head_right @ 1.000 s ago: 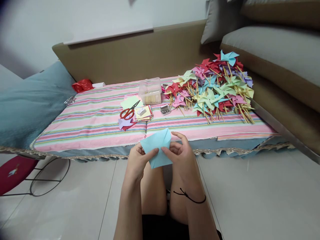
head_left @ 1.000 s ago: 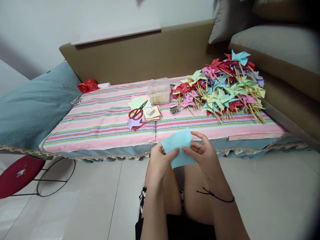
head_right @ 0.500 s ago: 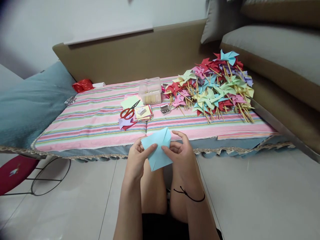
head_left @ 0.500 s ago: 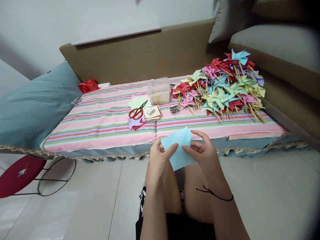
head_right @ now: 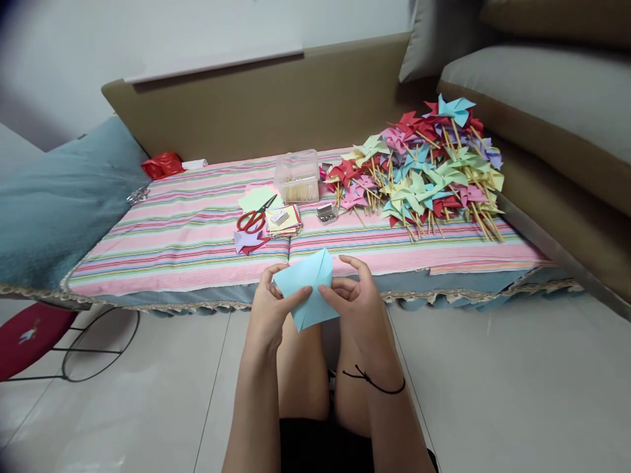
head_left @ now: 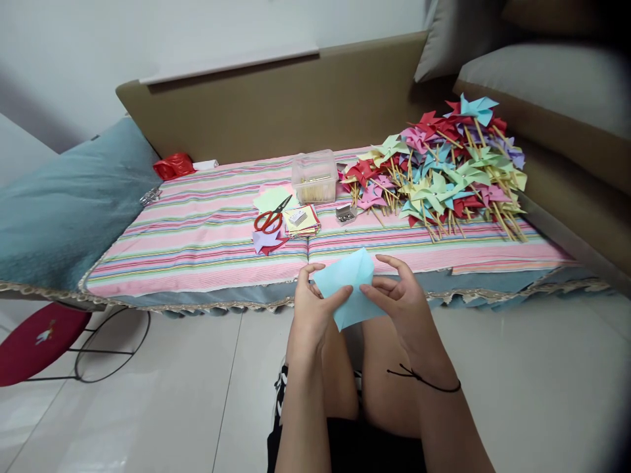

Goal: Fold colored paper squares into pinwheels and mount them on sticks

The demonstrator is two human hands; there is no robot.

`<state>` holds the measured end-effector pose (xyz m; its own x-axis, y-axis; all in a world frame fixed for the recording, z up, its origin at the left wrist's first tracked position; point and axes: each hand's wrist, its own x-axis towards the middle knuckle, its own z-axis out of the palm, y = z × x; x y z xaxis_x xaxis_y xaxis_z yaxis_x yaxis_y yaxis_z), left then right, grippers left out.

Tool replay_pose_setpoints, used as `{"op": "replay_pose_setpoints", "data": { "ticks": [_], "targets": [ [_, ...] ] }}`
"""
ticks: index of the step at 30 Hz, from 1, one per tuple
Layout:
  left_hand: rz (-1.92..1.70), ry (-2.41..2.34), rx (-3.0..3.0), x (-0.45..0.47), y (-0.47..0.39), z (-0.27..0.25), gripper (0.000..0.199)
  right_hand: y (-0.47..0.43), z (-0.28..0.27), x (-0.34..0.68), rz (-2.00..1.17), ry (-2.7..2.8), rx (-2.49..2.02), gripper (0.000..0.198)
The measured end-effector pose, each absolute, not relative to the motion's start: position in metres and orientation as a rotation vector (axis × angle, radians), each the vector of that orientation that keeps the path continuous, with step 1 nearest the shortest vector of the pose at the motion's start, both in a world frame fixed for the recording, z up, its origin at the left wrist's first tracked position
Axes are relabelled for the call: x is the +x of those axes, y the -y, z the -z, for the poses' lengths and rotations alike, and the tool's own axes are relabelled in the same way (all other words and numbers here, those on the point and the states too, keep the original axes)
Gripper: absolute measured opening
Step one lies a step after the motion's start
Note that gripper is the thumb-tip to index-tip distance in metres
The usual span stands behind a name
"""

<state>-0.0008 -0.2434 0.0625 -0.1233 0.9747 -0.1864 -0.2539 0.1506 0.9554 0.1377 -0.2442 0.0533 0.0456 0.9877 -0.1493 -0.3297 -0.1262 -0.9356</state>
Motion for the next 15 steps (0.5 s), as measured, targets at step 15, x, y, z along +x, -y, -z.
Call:
{"op": "replay_pose_setpoints", "data": {
  "ticks": [15],
  "targets": [
    [-1.232, -1.209, 0.810, -0.018, 0.241, -0.061, 0.035, 0.245, -0.041, 0.150, -1.435, 1.099, -1.242, 0.066]
  ]
}}
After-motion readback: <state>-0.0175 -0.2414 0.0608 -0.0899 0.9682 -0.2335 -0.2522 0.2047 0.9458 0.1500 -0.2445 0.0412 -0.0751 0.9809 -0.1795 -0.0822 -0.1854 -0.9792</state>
